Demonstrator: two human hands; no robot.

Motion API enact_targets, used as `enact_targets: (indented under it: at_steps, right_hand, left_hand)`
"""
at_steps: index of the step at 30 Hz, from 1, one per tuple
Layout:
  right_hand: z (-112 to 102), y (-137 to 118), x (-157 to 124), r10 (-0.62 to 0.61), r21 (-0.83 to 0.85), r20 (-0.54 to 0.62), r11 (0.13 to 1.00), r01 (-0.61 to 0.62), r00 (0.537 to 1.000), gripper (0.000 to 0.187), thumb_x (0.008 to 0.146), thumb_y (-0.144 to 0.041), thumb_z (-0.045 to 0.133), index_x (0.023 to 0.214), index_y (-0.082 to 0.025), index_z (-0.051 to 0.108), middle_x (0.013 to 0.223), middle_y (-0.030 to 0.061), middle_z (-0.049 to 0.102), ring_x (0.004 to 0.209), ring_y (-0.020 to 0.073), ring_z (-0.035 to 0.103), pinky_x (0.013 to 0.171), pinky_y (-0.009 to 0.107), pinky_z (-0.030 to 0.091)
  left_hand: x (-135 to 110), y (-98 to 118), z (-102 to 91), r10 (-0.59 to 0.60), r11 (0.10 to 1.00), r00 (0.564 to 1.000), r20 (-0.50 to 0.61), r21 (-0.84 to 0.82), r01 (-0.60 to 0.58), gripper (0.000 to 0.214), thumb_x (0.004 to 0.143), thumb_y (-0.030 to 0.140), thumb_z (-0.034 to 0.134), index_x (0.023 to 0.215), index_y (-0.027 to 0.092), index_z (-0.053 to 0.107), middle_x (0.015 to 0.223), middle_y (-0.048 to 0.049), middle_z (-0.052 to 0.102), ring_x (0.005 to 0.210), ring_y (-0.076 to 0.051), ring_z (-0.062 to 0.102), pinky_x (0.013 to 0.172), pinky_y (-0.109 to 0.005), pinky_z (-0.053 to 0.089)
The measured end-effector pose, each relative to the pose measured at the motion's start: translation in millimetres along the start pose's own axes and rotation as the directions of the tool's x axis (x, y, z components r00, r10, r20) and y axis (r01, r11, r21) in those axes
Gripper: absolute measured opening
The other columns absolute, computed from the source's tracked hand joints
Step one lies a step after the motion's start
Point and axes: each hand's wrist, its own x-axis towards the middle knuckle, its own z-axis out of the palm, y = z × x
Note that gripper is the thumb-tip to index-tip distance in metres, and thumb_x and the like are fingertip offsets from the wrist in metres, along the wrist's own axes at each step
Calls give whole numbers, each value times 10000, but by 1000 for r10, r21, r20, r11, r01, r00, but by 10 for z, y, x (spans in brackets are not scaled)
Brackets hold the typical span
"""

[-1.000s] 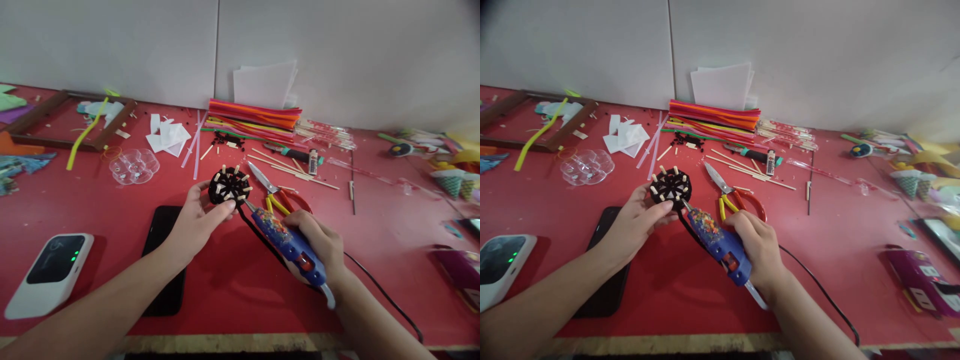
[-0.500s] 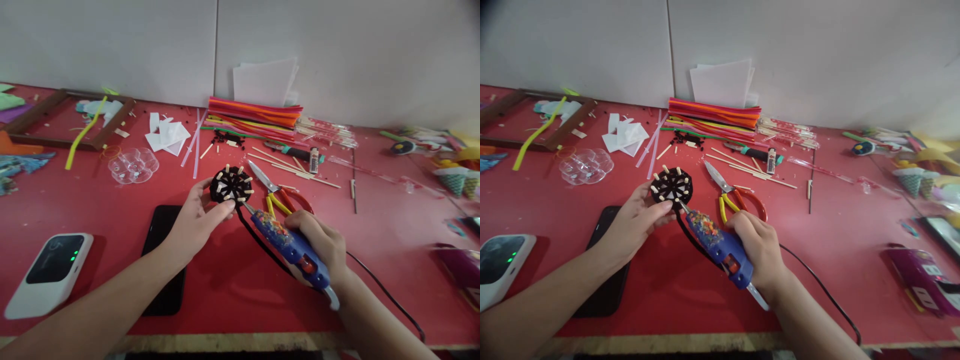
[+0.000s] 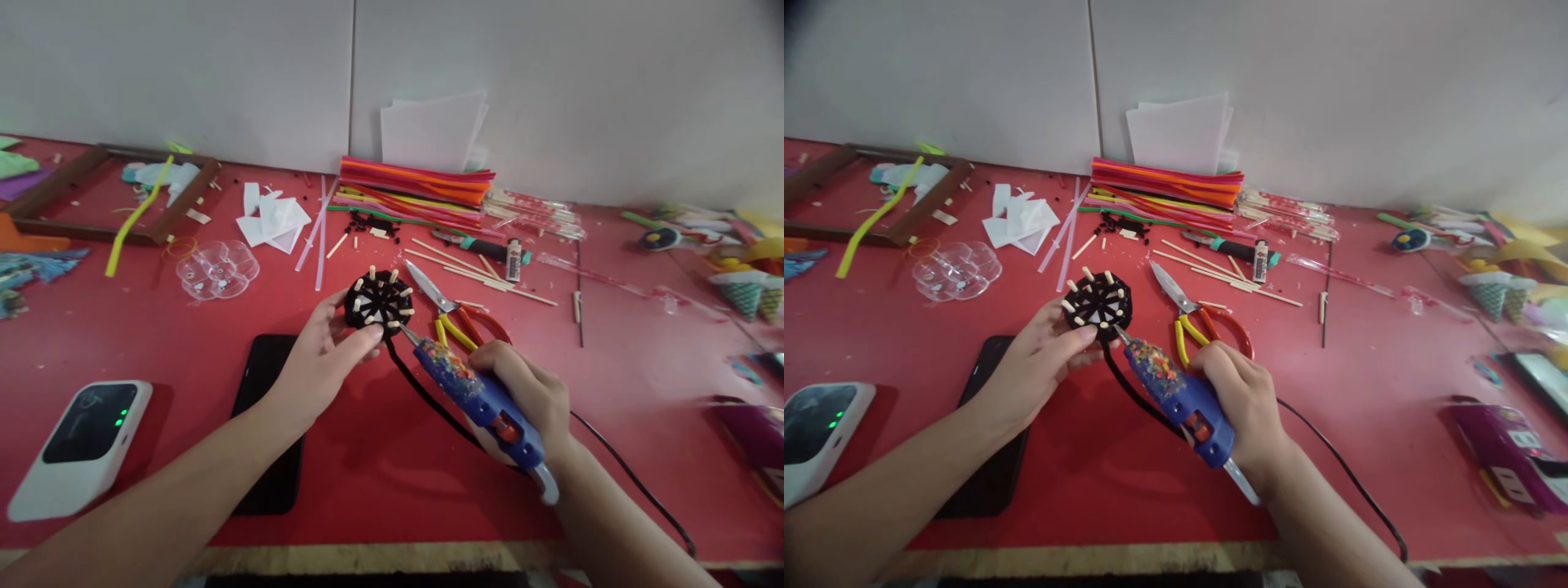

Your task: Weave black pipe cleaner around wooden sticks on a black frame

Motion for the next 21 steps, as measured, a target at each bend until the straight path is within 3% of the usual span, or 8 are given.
enact_targets:
  at_steps: [11,21]
  right_hand:
    - [-37,-28,1,7,-8,5,1000,-7,1000,193,814,-274,648,957,-252,520,832,21,633,651,171,593,569,272,460]
    - [-44,-11,2,22,0,8,1000,-22,1000,210,803,-291,657,962,-255,525,823,4,633,621,154,569,563,261,454]
  left_hand:
    - [-9,-3,1,8,1000,1000,-1,-2,-8,510,793,328,795,1229,191,569,1308,-122,695,1200,-288,688,870,-360,626]
    - [-10,14,3,2,1000,1000,7,-2,-2,416,801,322,782,1150,196,593,1280,-103,711,1215,-295,682,865,-365,625]
